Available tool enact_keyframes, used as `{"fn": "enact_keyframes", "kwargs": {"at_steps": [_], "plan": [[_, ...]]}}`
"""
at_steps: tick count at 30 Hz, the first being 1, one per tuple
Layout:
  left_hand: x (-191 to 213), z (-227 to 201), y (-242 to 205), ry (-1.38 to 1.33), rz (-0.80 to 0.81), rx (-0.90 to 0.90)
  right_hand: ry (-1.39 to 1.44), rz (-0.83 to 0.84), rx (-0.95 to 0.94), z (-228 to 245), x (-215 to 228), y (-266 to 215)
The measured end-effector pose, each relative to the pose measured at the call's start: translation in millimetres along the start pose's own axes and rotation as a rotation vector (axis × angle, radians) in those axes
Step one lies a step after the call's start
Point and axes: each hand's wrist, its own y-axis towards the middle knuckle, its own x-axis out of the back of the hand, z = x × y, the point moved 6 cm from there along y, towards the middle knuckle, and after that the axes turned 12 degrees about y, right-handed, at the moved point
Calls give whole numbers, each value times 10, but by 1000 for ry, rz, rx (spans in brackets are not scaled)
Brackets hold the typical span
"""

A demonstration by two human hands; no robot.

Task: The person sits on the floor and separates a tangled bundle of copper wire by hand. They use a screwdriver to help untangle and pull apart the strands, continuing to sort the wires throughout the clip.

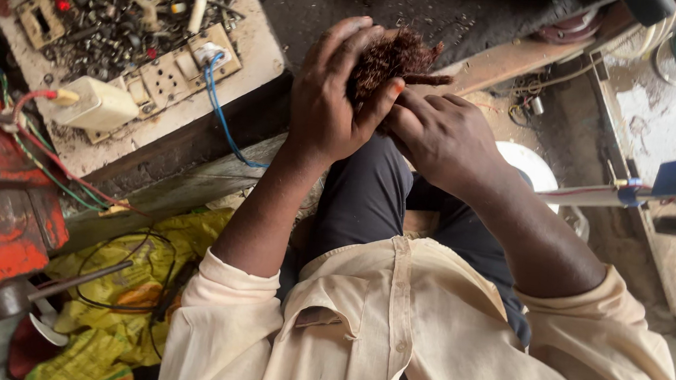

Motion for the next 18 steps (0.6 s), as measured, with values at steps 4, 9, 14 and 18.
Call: {"fn": "enact_keyframes", "kwargs": {"at_steps": [4, 9, 14, 18], "plan": [[-8, 50, 107, -53, -13, 38, 35, -4, 12, 18, 67, 53], [-33, 241, 344, -151, 74, 249, 48, -64, 48, 38, 198, 140], [-230, 442, 550, -188, 228, 425, 49, -133, -36, -80, 198, 266], [-262, 548, 526, -346, 31, 428, 94, -84, -52, -192, 188, 392]]}}
